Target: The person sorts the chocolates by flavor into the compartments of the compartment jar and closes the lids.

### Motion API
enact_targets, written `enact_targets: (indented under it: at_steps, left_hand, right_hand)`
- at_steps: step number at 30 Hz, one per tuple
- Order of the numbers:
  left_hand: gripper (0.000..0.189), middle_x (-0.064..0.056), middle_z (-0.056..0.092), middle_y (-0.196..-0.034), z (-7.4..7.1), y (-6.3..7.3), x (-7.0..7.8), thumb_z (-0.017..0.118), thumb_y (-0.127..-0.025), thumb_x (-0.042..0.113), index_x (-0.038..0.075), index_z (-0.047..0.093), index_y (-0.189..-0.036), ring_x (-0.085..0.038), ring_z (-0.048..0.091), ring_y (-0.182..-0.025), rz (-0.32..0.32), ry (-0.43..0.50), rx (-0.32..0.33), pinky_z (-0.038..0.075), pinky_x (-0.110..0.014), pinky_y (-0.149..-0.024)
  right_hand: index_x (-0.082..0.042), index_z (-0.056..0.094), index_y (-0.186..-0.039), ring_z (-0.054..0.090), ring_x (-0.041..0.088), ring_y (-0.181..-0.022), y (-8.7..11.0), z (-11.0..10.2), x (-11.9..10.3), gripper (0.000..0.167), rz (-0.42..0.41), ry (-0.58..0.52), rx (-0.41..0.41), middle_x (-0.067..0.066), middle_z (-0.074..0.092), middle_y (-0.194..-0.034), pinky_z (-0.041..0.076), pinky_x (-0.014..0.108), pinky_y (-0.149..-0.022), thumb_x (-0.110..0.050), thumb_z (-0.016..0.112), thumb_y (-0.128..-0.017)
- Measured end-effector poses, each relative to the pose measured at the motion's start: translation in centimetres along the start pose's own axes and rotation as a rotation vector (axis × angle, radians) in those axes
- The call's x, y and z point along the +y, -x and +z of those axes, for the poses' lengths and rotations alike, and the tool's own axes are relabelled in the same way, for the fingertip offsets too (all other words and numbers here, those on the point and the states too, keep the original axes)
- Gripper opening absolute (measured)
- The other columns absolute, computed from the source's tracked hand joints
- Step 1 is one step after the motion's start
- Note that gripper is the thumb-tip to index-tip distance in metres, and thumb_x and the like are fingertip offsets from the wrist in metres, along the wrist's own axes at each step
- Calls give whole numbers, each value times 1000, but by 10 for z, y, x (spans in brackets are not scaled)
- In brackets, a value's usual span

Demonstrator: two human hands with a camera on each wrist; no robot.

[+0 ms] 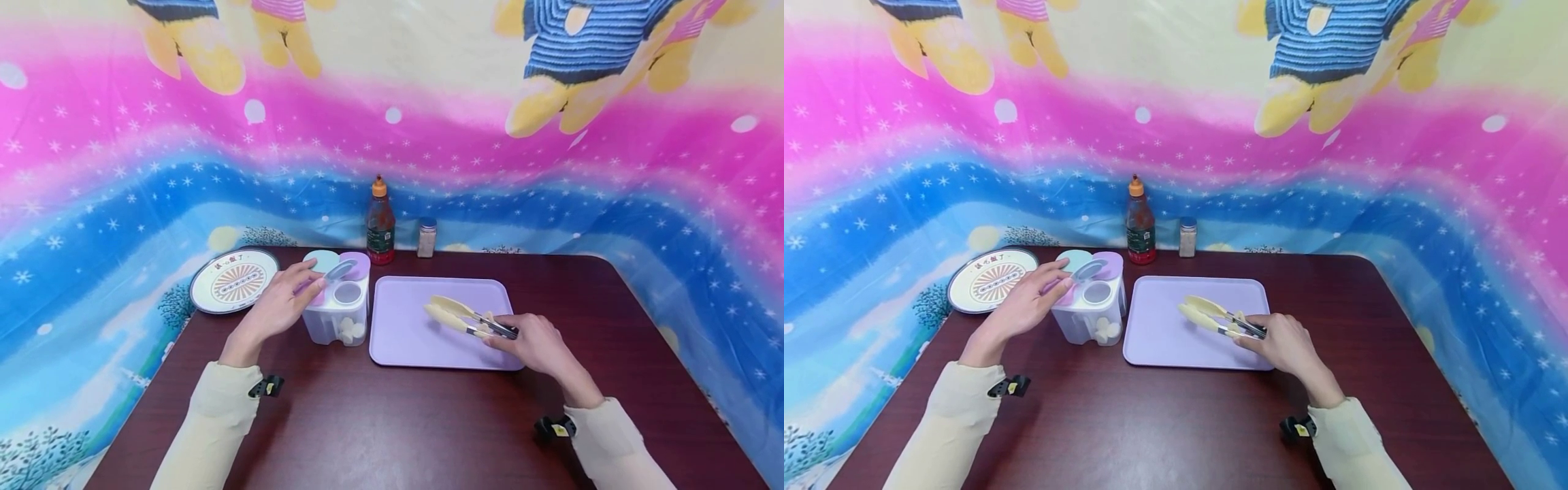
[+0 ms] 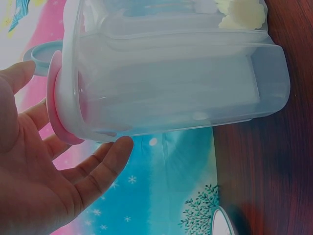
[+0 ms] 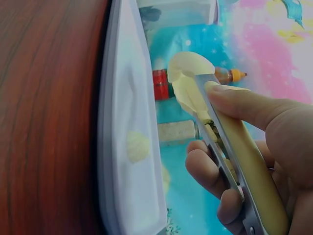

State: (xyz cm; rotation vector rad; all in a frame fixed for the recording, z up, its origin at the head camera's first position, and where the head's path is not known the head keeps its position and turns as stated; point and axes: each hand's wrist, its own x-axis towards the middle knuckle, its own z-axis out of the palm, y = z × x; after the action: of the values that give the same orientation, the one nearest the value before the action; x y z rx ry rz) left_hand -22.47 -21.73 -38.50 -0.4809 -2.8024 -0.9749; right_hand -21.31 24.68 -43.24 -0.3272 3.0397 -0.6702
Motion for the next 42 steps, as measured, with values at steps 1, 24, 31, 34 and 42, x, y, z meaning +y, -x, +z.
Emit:
enact_targets:
  at_steps: [1, 24, 31, 34, 42]
  left_hand:
    - [44, -12, 41, -158, 0, 0, 0, 47, -104, 44, 11, 69, -122, -43, 34, -145, 0, 0, 0, 23, -58, -119]
    - [43, -12, 41, -158, -1, -1, 0, 47, -104, 43, 11, 69, -122, -43, 32, -147, -1, 3, -1, 23, -59, -119]
    - [43, -12, 41, -159, 0, 0, 0, 46, -104, 44, 11, 68, -122, -43, 32, -147, -4, 0, -1, 23, -59, -119]
    - [44, -11, 40, -159, 0, 0, 1, 46, -104, 44, 11, 68, -123, -43, 32, -147, -6, -2, -2, 23, -59, -119]
    - [45, -11, 40, -159, 0, 1, 1, 45, -104, 45, 11, 68, -124, -42, 32, -147, -13, -1, -8, 24, -59, -119]
  right_hand:
    - [-14, 70, -128, 50, 14, -71, -1, 0, -2, 60, -14, -5, 3, 6, 74, -99, 36, 27, -55, -48, 81, -79]
    - [-17, 70, -127, 53, 14, -73, -15, -5, -52, 53, -132, -109, 26, 3, 75, -100, 40, 25, -56, -42, 80, -82]
    - [-20, 70, -128, 54, 14, -76, -18, -3, -68, 54, -146, -138, 9, 2, 75, -103, 43, 26, -56, -47, 79, -82]
    - [-19, 70, -127, 55, 13, -75, -19, -1, -75, 55, -155, -146, 14, 2, 75, -103, 43, 26, -55, -48, 79, -82]
    - [-19, 70, -127, 56, 13, -75, -22, 0, -97, 54, -199, -151, 28, 1, 76, -105, 43, 26, -58, -47, 80, -81]
